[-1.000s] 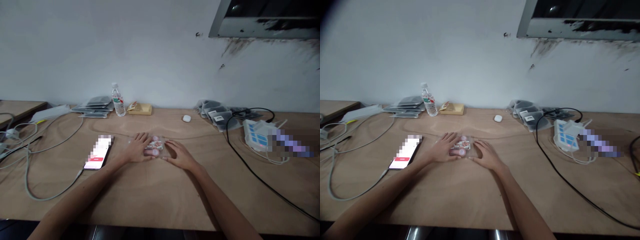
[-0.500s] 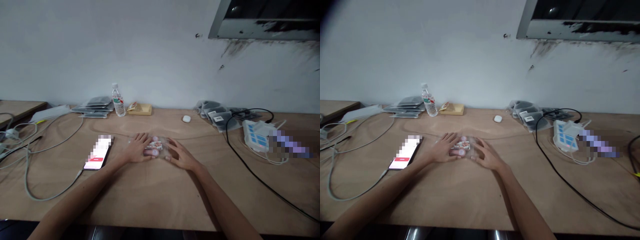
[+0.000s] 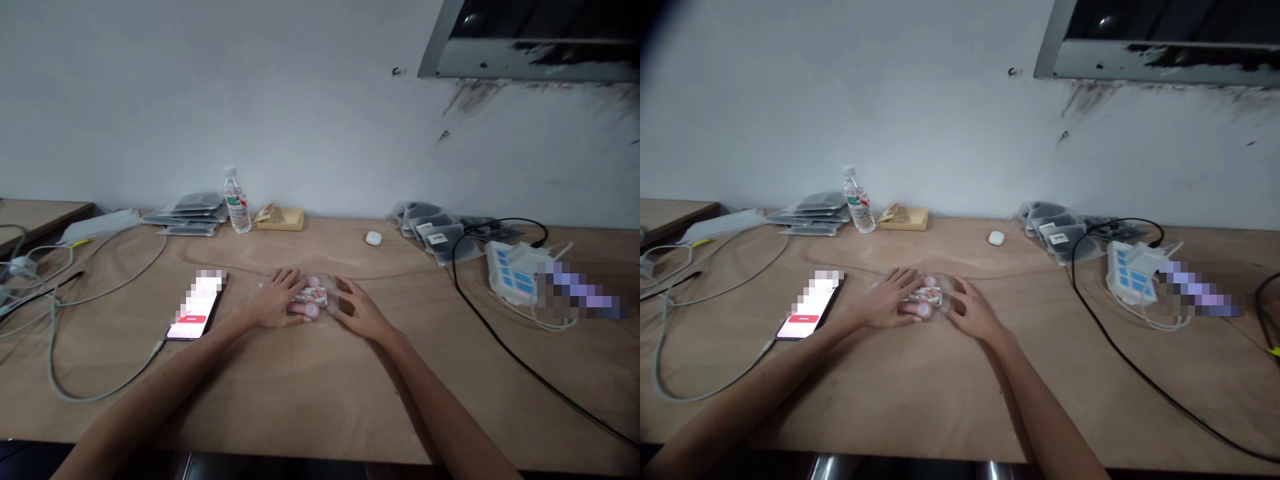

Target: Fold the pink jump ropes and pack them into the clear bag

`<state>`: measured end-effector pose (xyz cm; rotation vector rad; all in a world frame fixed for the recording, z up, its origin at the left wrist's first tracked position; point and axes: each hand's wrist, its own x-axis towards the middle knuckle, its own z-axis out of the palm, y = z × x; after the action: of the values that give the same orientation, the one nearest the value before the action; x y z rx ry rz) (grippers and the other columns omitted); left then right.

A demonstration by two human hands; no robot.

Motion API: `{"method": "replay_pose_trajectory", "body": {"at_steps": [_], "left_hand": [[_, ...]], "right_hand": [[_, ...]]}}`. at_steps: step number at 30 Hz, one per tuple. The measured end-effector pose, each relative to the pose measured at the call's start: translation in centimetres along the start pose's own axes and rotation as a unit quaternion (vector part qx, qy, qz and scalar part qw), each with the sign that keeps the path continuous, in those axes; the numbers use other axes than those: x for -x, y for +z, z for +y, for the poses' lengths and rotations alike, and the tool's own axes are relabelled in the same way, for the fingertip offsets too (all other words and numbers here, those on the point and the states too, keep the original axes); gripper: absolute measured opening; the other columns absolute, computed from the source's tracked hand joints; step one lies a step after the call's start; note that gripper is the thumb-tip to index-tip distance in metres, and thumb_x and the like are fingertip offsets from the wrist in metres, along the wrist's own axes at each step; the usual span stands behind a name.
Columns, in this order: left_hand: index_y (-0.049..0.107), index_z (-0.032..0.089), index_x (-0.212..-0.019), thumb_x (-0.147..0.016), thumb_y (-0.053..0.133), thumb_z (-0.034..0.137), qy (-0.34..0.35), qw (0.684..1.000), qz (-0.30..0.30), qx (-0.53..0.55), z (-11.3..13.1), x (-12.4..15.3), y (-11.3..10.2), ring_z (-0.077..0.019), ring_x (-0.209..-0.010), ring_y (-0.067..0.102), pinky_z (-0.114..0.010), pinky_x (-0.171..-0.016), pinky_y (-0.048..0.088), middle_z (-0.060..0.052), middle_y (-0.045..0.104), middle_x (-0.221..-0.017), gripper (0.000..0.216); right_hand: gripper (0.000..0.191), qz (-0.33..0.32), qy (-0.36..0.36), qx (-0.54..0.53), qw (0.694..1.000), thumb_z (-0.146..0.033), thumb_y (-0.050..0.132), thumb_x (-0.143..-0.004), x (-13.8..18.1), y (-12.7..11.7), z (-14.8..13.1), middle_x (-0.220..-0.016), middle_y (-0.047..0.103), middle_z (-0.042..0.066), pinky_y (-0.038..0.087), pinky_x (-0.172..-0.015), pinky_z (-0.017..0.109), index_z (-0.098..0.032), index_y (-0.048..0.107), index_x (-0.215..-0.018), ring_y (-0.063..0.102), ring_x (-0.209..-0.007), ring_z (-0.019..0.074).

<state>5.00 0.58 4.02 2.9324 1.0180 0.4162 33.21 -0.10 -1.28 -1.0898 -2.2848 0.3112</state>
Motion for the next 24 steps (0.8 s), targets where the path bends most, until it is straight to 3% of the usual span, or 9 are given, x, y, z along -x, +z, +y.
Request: {"method": "replay_pose_trajectory", "body": {"at_steps": [11,24], "left_hand": [[0.036,0.021,-0.152,-0.087,0.057,0.068,0.002,1.000,-0.002,0.003,0.8,-0.1,0.6,-0.0395,-0.134,0.041,-0.057,-0.111,0.031,-0.018,0.047,-0.145,0.083],[0.038,0.021,-0.152,-0.084,0.060,0.072,-0.002,1.000,-0.011,0.017,-0.1,-0.3,0.6,-0.0368,-0.140,0.039,-0.053,-0.117,0.027,-0.017,0.046,-0.150,0.088]], "right_hand": [[0.028,0.057,0.110,-0.070,0.990,-0.042,0.072,-0.085,-0.4,1.8,0.2,-0.142,0.058,0.015,0.042,-0.111,0.055,-0.024,0.077,-0.106,0.055,-0.130,0.0336],[0.020,0.075,0.132,-0.135,0.979,-0.038,0.068,-0.085,-0.5,0.7,0.4,-0.130,0.061,0.014,0.045,-0.107,0.048,-0.022,0.077,-0.093,0.059,-0.123,0.0290]]}}
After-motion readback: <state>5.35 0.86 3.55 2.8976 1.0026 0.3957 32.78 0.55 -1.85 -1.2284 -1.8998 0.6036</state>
